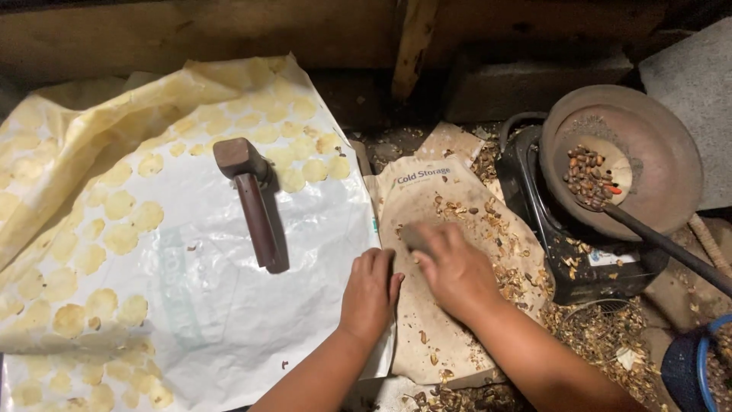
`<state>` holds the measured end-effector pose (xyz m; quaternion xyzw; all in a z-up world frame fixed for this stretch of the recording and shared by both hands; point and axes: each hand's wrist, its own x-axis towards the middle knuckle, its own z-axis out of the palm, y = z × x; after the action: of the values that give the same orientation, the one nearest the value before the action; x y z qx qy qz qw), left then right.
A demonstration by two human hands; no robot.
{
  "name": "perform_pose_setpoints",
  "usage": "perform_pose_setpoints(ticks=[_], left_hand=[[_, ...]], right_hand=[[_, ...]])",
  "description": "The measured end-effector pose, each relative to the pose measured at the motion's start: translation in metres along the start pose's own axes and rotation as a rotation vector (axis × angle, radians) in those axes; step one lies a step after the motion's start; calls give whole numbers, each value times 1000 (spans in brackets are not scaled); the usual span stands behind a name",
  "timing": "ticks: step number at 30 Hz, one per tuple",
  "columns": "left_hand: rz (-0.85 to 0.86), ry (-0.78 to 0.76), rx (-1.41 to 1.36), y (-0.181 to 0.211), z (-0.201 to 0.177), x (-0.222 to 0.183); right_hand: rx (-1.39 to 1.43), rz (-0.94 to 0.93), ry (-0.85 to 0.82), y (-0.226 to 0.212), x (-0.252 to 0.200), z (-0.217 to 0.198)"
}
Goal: Cracking roasted nuts with a stone and flattening them with a wooden mallet on a plastic sheet to make crackers
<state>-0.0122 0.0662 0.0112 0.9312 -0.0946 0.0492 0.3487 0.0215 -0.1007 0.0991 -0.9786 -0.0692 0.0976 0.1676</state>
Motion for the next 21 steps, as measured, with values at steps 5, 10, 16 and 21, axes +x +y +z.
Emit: perform_pose_setpoints(ticks=[5, 10, 16, 21], left_hand=[[15, 2, -123, 7, -12, -1], [-37, -94, -63, -3, -3, 1], [-77, -4, -15, 1, 6, 13], [-59, 58, 38, 4, 13, 31]], right_hand=[[-187, 4, -126, -14, 7, -9], [110, 121, -164, 20, 11, 6], [-83, 35, -120, 17, 7, 22], [-95, 0, -167, 12, -2, -11]])
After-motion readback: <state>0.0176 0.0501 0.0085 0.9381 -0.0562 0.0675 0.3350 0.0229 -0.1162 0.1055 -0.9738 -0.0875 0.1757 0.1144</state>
